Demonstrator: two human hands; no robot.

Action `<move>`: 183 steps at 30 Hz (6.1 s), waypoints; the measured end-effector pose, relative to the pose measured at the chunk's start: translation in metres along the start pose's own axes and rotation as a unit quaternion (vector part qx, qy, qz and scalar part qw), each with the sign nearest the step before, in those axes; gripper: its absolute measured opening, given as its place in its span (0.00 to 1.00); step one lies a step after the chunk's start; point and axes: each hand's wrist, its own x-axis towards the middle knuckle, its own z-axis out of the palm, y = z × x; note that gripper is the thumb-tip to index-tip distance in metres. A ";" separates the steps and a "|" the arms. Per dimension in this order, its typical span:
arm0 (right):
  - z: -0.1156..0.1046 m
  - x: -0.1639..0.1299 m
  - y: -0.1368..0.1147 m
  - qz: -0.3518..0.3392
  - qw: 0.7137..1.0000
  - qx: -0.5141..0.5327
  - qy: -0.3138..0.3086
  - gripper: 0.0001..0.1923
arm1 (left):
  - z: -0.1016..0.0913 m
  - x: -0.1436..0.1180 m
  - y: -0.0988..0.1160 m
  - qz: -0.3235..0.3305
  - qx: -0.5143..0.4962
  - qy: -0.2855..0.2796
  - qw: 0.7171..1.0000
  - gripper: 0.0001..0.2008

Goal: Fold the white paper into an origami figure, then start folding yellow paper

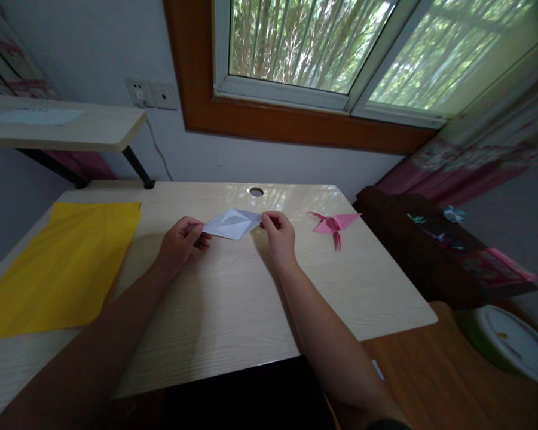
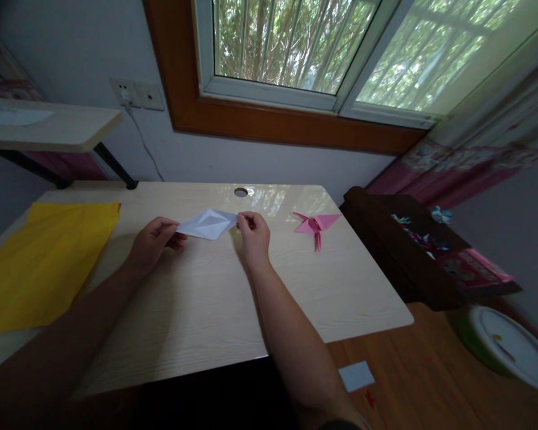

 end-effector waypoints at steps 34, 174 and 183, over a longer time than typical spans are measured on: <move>-0.005 -0.010 -0.001 -0.292 0.876 -0.327 -0.201 0.23 | -0.001 -0.001 0.004 -0.016 0.071 0.039 0.997 0.07; 0.002 -0.027 -0.014 -0.260 0.894 -0.155 -0.329 0.08 | -0.006 0.003 -0.001 0.015 0.333 -0.116 0.936 0.14; 0.003 -0.029 -0.016 -0.268 0.892 -0.151 -0.332 0.09 | -0.005 0.002 -0.002 0.019 0.350 -0.138 0.926 0.14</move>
